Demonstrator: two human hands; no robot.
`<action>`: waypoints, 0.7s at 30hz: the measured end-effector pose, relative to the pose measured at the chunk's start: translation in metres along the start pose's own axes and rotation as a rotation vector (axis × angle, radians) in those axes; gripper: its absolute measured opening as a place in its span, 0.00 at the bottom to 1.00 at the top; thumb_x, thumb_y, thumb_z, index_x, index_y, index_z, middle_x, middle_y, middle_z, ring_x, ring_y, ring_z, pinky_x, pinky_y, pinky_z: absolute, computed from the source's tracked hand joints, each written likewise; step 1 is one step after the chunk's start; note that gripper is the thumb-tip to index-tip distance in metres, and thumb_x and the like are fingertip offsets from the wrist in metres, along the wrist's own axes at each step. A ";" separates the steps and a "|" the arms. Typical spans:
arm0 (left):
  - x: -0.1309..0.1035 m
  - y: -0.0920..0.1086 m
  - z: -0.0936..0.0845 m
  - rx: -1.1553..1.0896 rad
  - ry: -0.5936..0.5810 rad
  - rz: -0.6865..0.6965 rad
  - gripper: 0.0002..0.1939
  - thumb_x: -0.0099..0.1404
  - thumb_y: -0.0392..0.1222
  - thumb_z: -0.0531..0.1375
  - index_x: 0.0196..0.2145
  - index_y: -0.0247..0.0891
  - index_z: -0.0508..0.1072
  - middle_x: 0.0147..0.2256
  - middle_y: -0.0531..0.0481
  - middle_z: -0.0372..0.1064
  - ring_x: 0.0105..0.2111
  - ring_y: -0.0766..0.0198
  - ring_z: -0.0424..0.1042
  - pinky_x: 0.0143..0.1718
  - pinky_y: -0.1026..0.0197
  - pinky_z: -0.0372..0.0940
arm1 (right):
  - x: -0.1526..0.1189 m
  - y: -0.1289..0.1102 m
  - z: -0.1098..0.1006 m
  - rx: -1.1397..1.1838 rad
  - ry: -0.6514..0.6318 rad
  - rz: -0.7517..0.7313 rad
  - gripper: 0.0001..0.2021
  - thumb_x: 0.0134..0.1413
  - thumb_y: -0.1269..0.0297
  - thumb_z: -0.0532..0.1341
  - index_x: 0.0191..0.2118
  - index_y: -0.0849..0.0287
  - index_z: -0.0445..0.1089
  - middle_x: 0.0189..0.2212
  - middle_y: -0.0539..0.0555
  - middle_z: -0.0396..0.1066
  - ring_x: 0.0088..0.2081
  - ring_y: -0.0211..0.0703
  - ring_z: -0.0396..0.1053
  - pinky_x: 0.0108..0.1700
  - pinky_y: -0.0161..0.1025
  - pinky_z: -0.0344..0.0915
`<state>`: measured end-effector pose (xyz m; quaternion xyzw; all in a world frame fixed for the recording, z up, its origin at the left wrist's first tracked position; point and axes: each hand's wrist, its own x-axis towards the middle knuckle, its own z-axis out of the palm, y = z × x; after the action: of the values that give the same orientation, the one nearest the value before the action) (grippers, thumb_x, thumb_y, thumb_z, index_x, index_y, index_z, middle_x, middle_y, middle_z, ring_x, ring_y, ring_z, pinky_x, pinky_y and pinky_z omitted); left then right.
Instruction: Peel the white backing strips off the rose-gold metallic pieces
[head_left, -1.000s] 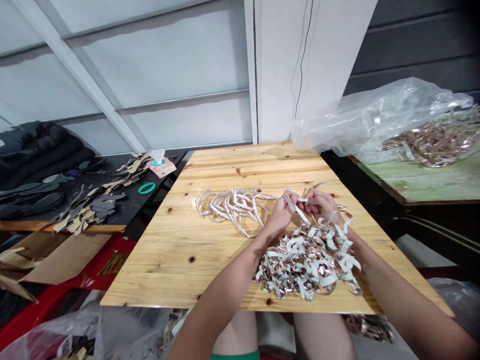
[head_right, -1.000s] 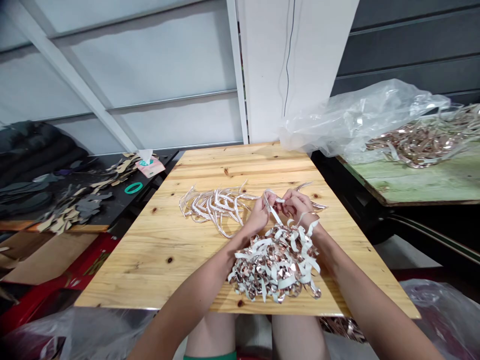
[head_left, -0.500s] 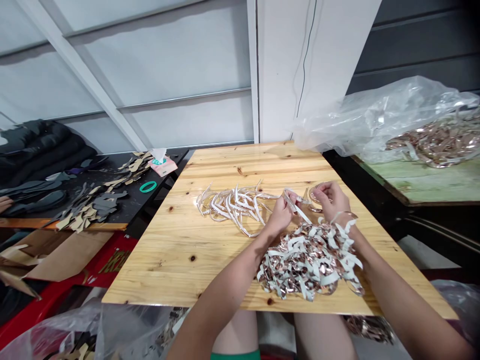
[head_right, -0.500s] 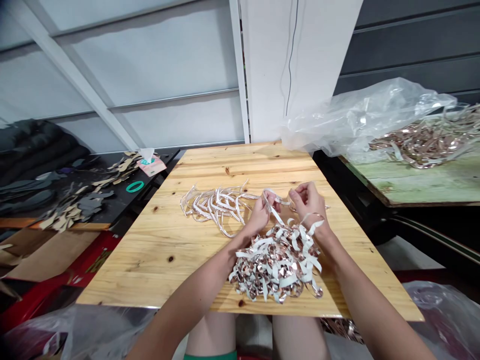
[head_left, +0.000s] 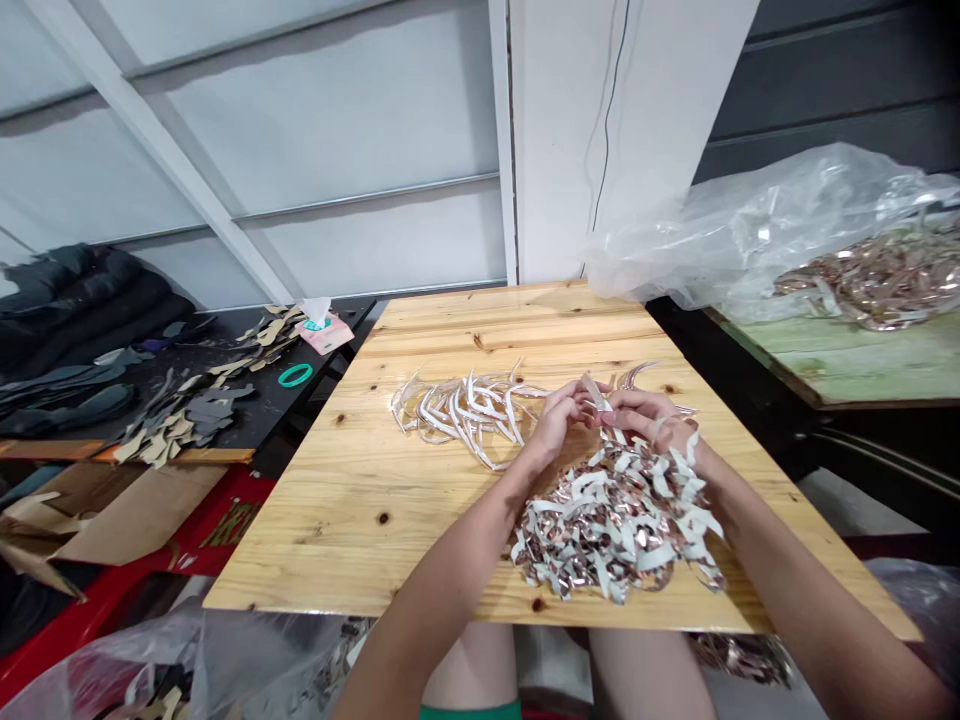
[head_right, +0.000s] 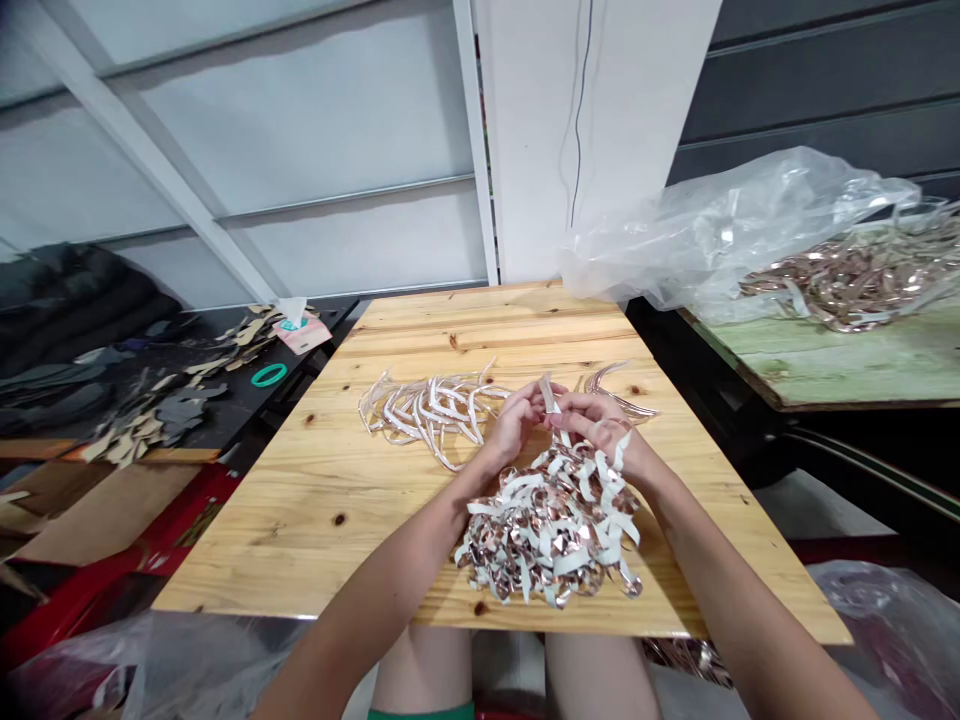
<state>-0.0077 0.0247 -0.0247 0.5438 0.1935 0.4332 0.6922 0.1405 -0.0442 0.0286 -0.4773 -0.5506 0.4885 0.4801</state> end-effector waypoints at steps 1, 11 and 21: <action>0.000 -0.001 0.000 -0.043 -0.019 0.004 0.18 0.57 0.48 0.60 0.42 0.35 0.76 0.38 0.46 0.73 0.33 0.62 0.69 0.33 0.62 0.63 | 0.000 0.000 -0.001 0.001 0.018 0.013 0.14 0.47 0.53 0.71 0.26 0.58 0.75 0.22 0.51 0.67 0.22 0.38 0.60 0.25 0.37 0.55; -0.001 -0.002 0.013 -0.276 0.178 -0.055 0.18 0.58 0.52 0.70 0.32 0.35 0.73 0.31 0.53 0.67 0.30 0.69 0.66 0.33 0.66 0.62 | -0.002 0.003 -0.002 -0.124 -0.060 -0.094 0.13 0.52 0.53 0.70 0.31 0.57 0.74 0.25 0.50 0.68 0.26 0.40 0.63 0.27 0.37 0.58; -0.001 0.027 0.004 -0.478 0.206 -0.232 0.15 0.67 0.51 0.63 0.31 0.39 0.65 0.32 0.53 0.63 0.29 0.67 0.66 0.35 0.61 0.68 | -0.007 -0.004 0.007 0.116 -0.034 -0.145 0.11 0.49 0.59 0.69 0.36 0.55 0.71 0.27 0.50 0.69 0.24 0.40 0.64 0.27 0.38 0.62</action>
<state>-0.0156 0.0222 0.0018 0.2922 0.2162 0.4375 0.8225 0.1338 -0.0524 0.0319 -0.3991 -0.5625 0.4916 0.5317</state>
